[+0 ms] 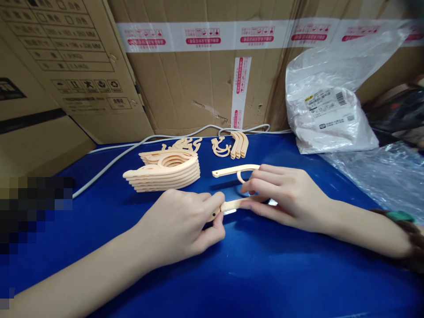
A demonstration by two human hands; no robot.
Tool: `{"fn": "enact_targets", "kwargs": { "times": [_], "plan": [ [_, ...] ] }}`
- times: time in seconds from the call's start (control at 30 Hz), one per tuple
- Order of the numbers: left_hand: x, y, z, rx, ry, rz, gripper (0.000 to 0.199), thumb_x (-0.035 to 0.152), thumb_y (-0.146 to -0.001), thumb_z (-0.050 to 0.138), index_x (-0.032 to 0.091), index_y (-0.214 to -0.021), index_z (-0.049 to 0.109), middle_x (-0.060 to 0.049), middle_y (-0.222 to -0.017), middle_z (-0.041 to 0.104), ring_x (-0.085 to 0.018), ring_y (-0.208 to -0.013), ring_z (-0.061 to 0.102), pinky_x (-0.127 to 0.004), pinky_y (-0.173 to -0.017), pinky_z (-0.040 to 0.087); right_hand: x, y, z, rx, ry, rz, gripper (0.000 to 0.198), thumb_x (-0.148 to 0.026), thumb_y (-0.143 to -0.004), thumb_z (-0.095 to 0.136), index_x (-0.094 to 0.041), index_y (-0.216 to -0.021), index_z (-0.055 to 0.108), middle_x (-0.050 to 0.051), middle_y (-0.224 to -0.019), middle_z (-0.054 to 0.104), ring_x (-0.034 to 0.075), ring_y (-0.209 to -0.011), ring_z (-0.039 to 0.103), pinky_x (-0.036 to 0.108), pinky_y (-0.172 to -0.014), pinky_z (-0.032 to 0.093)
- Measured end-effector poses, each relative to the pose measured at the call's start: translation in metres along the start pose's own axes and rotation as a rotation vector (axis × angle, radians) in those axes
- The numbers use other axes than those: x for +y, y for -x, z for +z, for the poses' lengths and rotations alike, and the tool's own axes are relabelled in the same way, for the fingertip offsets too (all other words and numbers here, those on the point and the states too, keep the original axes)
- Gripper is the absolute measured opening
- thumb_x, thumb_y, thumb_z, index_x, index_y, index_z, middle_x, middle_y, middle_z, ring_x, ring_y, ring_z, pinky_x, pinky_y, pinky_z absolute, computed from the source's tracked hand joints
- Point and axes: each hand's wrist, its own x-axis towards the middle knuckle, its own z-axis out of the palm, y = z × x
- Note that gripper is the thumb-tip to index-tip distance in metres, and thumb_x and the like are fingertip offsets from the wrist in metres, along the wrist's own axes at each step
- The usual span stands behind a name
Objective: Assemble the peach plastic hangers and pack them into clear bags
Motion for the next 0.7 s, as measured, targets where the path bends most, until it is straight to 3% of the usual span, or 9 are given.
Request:
{"fn": "enact_targets", "kwargs": {
  "times": [0.27,0.37,0.7],
  "plan": [
    [-0.001,0.002,0.003,0.025,-0.033,-0.003,0.018,0.021,-0.087,0.042,0.021,-0.071,0.049,0.005,-0.053,0.057,-0.014,-0.042,0.055,-0.027,-0.043,0.019,0.010,-0.001,-0.004,0.099,0.071,0.151,0.027,-0.027,-0.098,0.047,-0.015,-0.085,0.067,0.010,-0.092,0.066,0.019,-0.080,0.056,0.033,-0.073,0.045],
    [0.000,0.003,0.001,0.023,-0.053,-0.012,0.018,0.021,-0.087,0.042,0.020,-0.072,0.050,0.004,-0.054,0.059,-0.015,-0.042,0.057,-0.027,-0.042,0.019,0.014,-0.001,-0.002,0.067,0.069,0.152,0.029,-0.027,-0.097,0.048,-0.016,-0.079,0.068,0.010,-0.099,0.067,0.020,-0.083,0.059,0.035,-0.075,0.046],
    [-0.002,0.002,0.002,0.028,-0.042,-0.029,0.016,0.022,-0.088,0.044,0.020,-0.074,0.052,0.004,-0.053,0.058,-0.016,-0.041,0.056,-0.028,-0.043,0.019,0.016,0.000,0.003,-0.017,0.059,0.145,0.034,-0.029,-0.100,0.045,-0.016,-0.091,0.075,0.010,-0.103,0.070,0.022,-0.088,0.062,0.038,-0.078,0.045]
  ]
}}
